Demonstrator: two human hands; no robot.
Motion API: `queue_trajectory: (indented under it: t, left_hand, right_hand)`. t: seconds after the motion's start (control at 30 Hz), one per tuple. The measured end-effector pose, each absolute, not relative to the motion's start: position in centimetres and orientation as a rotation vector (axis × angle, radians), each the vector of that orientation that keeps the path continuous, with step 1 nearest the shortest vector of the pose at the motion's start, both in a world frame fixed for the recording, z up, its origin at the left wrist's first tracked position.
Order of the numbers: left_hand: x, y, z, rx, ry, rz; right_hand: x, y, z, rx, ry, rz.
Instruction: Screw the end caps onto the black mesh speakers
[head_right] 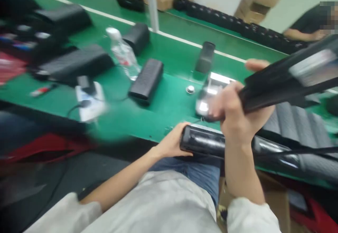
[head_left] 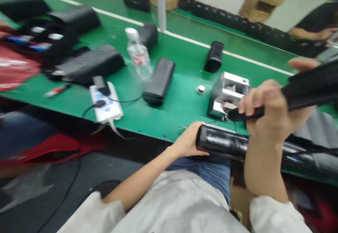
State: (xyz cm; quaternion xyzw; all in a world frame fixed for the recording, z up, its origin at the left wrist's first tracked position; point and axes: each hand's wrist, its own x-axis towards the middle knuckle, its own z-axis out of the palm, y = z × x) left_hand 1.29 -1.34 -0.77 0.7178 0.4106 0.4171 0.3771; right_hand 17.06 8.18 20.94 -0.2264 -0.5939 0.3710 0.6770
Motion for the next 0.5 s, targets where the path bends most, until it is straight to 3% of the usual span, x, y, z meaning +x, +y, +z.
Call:
queue_trajectory:
  t: [0.17,0.5]
  left_hand:
    - [1.0,-1.4,-1.2,1.866,1.107,1.015]
    - [0.8,-1.4,-1.2,1.889,1.118,0.985]
  right_hand:
    - [20.9,12.0,22.4,-0.476,-1.286,0.43]
    - [21.9,15.4,19.5,-0.606,-1.293,0.392]
